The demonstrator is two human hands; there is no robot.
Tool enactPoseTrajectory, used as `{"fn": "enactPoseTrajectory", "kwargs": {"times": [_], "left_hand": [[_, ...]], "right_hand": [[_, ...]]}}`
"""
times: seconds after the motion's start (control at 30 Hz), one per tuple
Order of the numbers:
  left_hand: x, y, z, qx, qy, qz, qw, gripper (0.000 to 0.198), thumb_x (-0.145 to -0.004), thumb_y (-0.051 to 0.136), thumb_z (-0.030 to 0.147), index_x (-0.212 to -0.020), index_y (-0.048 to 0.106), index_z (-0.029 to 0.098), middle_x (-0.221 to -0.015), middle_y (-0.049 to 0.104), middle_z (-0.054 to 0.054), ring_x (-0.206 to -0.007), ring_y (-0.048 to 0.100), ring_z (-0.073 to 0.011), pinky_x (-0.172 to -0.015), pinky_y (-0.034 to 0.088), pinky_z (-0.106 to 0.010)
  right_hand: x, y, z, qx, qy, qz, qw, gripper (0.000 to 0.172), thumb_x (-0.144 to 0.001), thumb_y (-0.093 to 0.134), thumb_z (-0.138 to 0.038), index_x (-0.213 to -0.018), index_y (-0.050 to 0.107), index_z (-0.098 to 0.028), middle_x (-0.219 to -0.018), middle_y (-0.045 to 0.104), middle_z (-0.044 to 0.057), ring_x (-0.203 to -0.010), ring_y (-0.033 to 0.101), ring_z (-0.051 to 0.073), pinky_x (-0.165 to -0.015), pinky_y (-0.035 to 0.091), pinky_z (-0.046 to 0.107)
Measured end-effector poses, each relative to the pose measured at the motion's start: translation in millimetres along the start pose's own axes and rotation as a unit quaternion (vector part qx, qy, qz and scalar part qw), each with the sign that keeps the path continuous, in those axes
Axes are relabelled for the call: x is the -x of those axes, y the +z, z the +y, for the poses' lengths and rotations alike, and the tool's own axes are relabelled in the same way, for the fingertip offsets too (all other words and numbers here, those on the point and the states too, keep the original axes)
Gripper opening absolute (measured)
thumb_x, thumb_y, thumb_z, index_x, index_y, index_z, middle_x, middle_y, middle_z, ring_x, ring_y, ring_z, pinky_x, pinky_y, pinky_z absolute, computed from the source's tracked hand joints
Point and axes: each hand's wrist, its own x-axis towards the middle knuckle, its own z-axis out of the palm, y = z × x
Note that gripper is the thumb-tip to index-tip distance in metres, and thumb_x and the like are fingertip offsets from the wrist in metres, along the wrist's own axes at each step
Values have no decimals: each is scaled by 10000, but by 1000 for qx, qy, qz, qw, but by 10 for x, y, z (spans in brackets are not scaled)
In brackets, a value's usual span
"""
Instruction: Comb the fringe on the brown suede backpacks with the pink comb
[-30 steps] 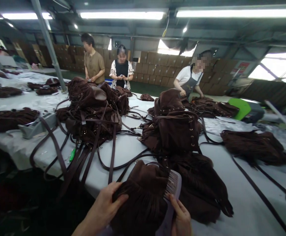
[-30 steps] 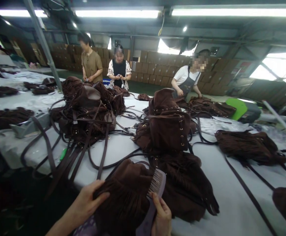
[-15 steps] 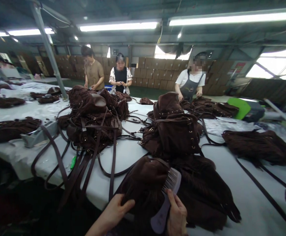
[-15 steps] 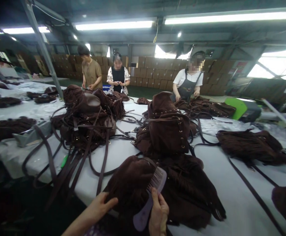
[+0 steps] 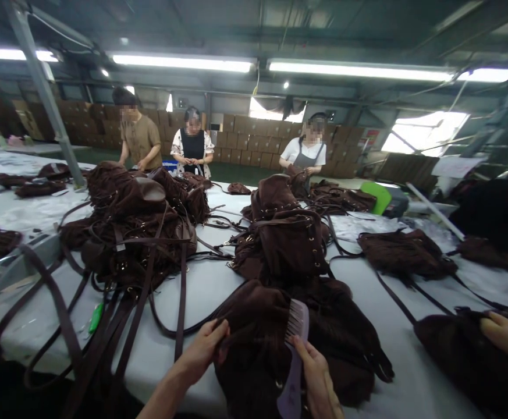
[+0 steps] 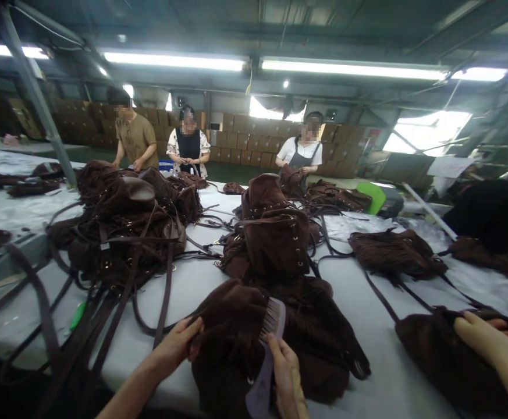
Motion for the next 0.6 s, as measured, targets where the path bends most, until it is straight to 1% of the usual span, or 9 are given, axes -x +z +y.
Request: {"fn": "enactPoseTrajectory", "kwargs": {"times": [0.07, 0.13, 0.2, 0.27, 0.33, 0.4, 0.43, 0.5, 0.6], "left_hand": [[23, -57, -114, -5, -24, 4, 1000, 605, -696, 593, 782, -712, 468, 191, -464, 340, 101, -403, 289, -69, -425, 203, -216], [67, -130, -182, -20, -33, 1, 999, 620, -671, 613, 790, -719, 471, 189, -479, 314, 110, -403, 254, -57, -421, 166, -210], [123, -194, -175, -40, -34, -3, 999, 624, -683, 605, 786, -764, 514, 175, -507, 319, 106, -418, 237, -55, -427, 157, -208], [175, -229, -117, -73, -25, -6, 997, 625, -709, 592, 773, -818, 573, 157, -532, 364, 87, -451, 280, -68, -446, 200, -209], [212, -231, -44, -104, 2, -9, 995, 616, -728, 589, 753, -830, 616, 146, -583, 445, 50, -528, 379, -97, -499, 285, -217], [230, -211, 34, -122, 17, -11, 992, 611, -735, 583, 746, -814, 622, 141, -611, 475, 33, -570, 413, -113, -528, 315, -225], [234, -199, 77, -126, 9, -12, 992, 615, -736, 572, 751, -810, 612, 142, -593, 454, 42, -543, 389, -107, -508, 297, -223], [235, -182, 181, -130, -17, -11, 991, 616, -743, 545, 758, -819, 585, 148, -539, 369, 78, -467, 282, -82, -456, 225, -219], [252, -174, 380, -144, -19, -21, 989, 569, -783, 521, 711, -836, 575, 147, -533, 353, 89, -459, 241, -80, -448, 198, -223]], "right_hand": [[57, -148, -55, 60, -6, -13, 998, 468, -543, 857, -525, -755, 753, -121, -720, 742, 64, -707, 671, 252, -639, 547, 311], [134, -308, -171, 161, -46, 21, 986, 501, -550, 802, -606, -750, 752, -150, -721, 737, 63, -735, 664, 266, -642, 533, 308], [233, -409, -314, 270, -104, 70, 955, 510, -548, 748, -666, -709, 737, -183, -691, 725, 58, -720, 653, 263, -615, 507, 288], [351, -387, -416, 338, -135, 45, 930, 494, -620, 677, -697, -663, 703, -205, -595, 680, 37, -619, 626, 226, -560, 476, 267], [468, -222, -439, 347, -128, -45, 928, 486, -739, 600, -680, -775, 716, -210, -527, 629, 6, -505, 579, 191, -486, 450, 255], [559, 52, -404, 326, -143, -110, 928, 489, -830, 561, -611, -1057, 709, -203, -624, 679, 13, -531, 609, 198, -498, 484, 256], [591, 209, -382, 317, -167, -122, 926, 506, -861, 553, -561, -1201, 659, -201, -740, 724, 35, -612, 654, 215, -559, 522, 265], [628, 511, -344, 310, -239, -135, 910, 518, -902, 542, -434, -1365, 549, -202, -1050, 737, 83, -887, 697, 255, -792, 553, 300], [638, 837, -265, 325, -331, -177, 868, 607, -871, 549, -228, -1464, 422, -231, -1367, 582, 71, -1210, 576, 272, -1042, 444, 359]]}}
